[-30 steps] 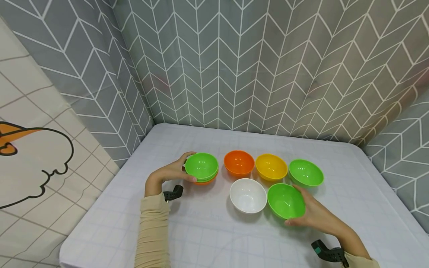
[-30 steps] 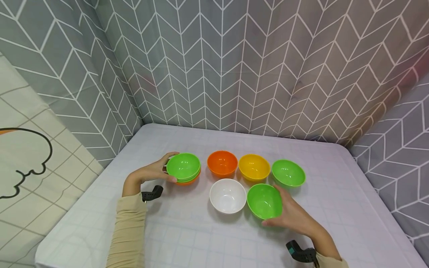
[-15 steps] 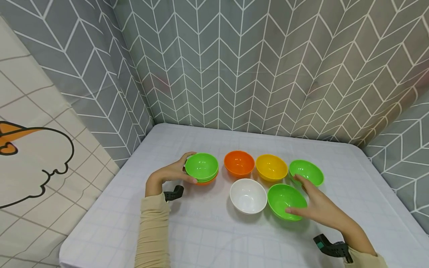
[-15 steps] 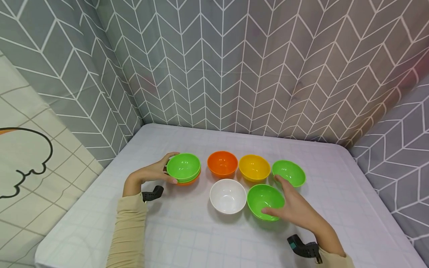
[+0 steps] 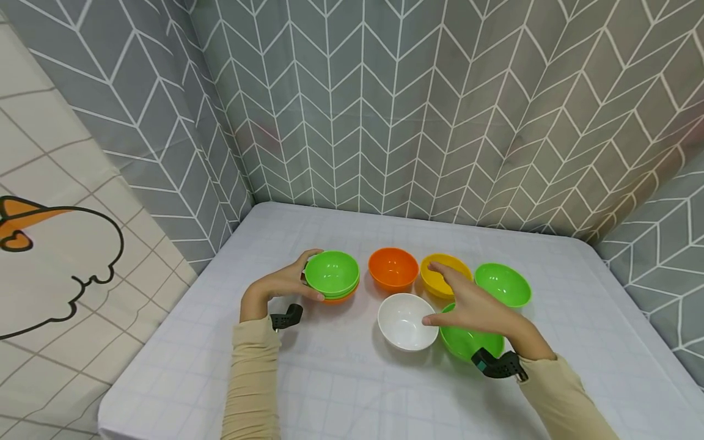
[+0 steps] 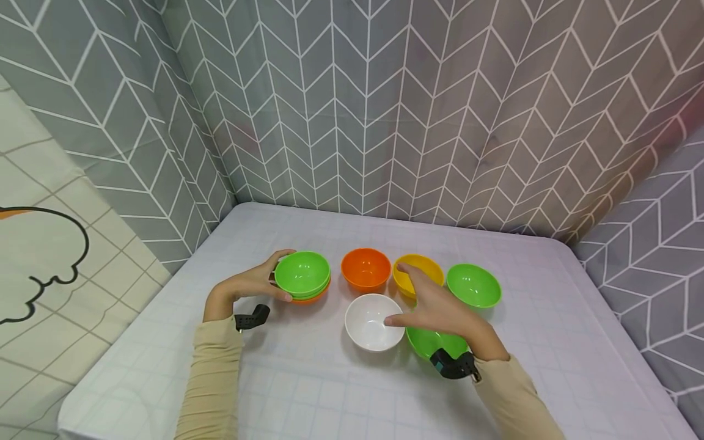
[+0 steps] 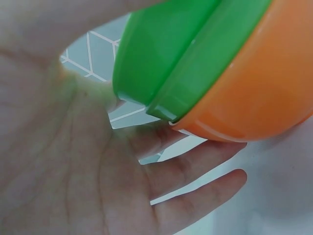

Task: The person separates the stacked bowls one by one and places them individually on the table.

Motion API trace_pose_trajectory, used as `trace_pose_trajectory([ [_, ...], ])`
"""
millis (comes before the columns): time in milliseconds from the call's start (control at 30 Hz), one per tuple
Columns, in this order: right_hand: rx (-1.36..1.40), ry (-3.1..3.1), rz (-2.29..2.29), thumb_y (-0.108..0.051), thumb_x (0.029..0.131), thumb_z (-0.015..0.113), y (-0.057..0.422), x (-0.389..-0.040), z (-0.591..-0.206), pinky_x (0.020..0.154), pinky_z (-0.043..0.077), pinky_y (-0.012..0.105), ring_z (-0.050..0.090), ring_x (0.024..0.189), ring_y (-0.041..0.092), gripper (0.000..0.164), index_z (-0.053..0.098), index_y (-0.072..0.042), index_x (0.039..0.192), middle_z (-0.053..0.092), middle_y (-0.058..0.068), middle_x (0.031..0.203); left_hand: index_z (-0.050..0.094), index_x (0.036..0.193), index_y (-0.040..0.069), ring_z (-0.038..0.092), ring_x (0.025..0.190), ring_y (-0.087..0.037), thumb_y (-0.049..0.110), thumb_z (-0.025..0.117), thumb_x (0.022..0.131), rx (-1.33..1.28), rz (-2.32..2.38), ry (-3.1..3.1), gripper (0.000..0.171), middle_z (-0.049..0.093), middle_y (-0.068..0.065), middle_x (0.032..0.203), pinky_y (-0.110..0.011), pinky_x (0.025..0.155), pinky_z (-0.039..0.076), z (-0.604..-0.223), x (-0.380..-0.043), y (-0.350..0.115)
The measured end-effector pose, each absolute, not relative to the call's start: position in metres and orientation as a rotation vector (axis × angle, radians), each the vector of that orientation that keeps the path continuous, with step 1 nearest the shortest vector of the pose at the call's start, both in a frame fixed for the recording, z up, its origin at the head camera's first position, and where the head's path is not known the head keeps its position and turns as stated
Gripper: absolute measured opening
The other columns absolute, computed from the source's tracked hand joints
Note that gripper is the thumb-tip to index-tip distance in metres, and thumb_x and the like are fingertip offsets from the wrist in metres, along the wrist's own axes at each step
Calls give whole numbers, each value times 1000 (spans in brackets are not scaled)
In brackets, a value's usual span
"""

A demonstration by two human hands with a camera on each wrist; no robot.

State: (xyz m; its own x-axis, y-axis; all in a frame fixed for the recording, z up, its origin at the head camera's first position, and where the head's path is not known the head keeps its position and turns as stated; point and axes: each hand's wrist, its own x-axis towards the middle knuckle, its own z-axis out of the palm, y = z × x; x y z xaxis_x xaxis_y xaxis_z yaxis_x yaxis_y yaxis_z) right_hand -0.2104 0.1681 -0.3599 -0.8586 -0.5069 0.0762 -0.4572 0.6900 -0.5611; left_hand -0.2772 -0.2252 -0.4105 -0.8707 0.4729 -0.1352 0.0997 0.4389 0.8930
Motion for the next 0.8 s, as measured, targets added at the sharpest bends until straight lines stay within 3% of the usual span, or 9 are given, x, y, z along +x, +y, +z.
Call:
trace_pose_trajectory([
  [400, -1062, 2670, -873, -44, 74, 83, 113, -241, -347, 108, 30, 47, 35, 136, 29, 105, 25, 0, 149, 31, 15, 152, 16, 150, 13, 35, 132, -32, 23, 85, 71, 527, 1397, 2359, 105, 37, -15, 145, -54, 107, 25, -414, -278, -226],
  [800, -1058, 2616, -711, -36, 77, 81, 64, -283, -352, 111, 26, 44, 32, 137, 30, 99, 24, 3, 149, 33, 16, 151, 15, 149, 17, 32, 134, -34, 23, 86, 69, 520, 1405, 2355, 106, 39, -17, 141, -58, 108, 21, -416, -277, -226],
])
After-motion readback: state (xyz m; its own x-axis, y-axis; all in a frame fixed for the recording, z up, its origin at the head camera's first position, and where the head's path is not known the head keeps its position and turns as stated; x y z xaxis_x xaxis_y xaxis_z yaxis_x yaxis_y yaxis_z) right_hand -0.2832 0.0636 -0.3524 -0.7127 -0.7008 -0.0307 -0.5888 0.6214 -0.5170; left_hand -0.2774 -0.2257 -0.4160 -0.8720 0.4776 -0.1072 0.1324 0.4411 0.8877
